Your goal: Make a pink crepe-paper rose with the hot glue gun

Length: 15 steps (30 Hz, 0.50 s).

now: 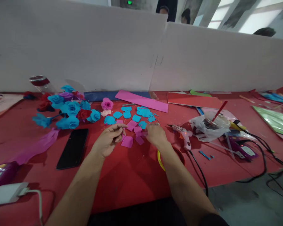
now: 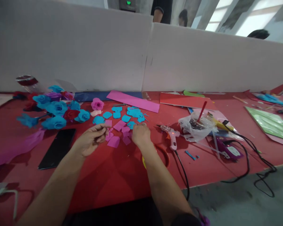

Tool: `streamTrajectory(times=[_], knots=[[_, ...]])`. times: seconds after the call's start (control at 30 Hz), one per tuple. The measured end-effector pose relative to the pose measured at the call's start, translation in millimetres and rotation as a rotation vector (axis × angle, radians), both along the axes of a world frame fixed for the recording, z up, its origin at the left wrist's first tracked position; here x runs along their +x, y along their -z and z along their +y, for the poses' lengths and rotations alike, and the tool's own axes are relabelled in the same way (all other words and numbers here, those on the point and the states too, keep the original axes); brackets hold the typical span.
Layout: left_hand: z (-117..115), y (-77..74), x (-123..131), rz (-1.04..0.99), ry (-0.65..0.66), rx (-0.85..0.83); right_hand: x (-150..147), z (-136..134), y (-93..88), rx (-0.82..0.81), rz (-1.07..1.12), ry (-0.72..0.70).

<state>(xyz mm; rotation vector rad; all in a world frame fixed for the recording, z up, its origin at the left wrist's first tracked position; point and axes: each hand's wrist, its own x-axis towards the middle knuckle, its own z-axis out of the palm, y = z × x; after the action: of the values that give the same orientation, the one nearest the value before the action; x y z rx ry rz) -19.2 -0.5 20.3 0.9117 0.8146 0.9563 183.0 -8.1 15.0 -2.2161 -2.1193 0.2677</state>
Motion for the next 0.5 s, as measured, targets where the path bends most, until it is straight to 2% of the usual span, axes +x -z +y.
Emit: streamTrajectory(times=[0.13, 0.27, 0.4, 0.5], knots=[[1, 6.9, 5, 0.007, 0.11, -0.117, 0, 1, 0.0, 0.019, 0.051, -0.019], [2, 8.5, 20, 0.051, -0.024, -0.149, -3, -2, -9.2, 0.073, 0.204, -0.11], [3, 5.3, 36, 0.126, -0.053, -0.124, -9, -3, -14.7, 0.158, 0.541, -0.269], [5, 5.4, 38, 0.114, -0.074, -0.098, -14, 3, -9.7, 0.184, 0.853, -0.312]])
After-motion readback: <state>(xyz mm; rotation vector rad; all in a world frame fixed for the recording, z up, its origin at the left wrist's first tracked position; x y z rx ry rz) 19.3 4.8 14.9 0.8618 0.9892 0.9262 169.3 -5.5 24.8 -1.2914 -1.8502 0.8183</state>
